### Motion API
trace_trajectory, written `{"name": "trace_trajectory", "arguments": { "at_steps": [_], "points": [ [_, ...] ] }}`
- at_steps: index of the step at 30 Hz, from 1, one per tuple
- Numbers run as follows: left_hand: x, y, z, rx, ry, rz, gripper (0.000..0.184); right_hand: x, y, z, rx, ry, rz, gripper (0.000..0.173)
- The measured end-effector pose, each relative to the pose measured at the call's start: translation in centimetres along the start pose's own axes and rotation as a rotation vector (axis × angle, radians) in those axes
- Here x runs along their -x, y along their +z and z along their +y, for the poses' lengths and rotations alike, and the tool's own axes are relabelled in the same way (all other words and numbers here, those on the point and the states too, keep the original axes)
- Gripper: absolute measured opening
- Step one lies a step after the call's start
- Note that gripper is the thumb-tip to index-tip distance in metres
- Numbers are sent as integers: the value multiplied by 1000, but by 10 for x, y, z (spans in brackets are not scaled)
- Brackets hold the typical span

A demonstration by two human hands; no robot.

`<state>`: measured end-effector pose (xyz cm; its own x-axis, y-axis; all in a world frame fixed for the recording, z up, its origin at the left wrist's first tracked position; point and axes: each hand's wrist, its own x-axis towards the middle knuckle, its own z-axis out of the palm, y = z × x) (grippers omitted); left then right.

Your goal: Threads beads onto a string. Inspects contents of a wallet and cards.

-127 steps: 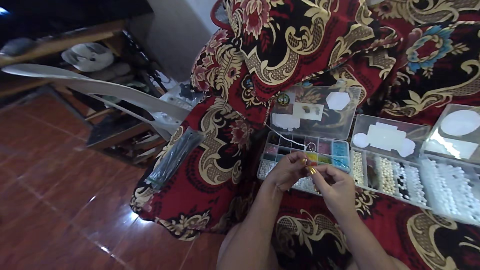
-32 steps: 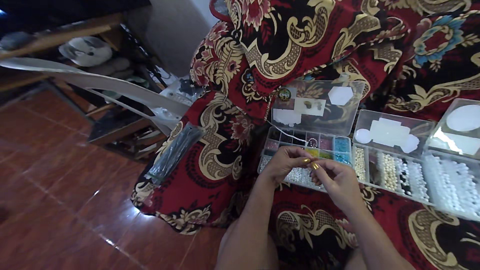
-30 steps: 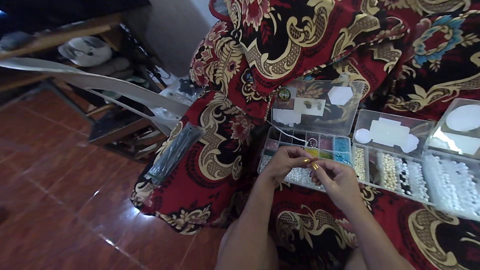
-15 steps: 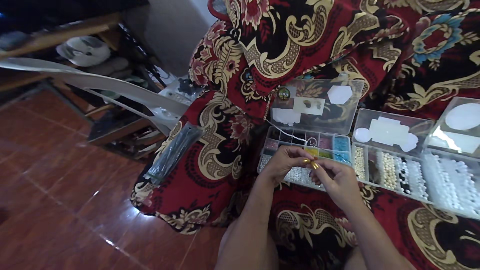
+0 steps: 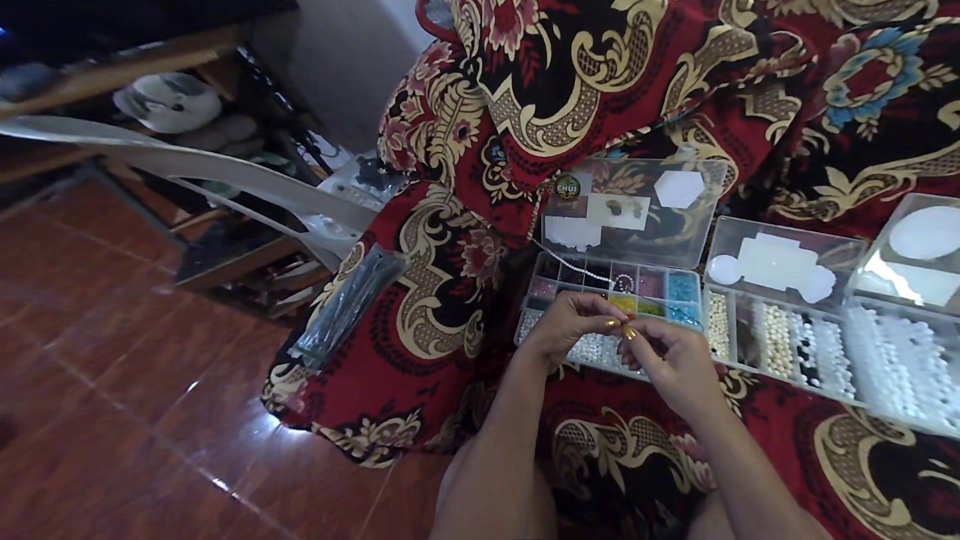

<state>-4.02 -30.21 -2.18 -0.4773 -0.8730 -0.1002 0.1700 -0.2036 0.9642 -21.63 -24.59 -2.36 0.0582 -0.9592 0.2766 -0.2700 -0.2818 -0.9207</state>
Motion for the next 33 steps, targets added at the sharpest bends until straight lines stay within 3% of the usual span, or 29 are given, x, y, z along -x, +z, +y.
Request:
{"name": "trace_trajectory", "arguments": {
  "at_steps": [16, 23, 33],
  "points": [
    [-3, 2, -3, -49, 118, 8, 18, -2, 0, -5, -89, 144, 20, 17],
    [0, 7, 3, 69, 96, 60, 16, -3, -3, -4, -252, 131, 41, 18],
    [0, 4, -1, 86, 126, 27, 16, -3, -1, -1, -234, 37, 16, 16]
  ]
}}
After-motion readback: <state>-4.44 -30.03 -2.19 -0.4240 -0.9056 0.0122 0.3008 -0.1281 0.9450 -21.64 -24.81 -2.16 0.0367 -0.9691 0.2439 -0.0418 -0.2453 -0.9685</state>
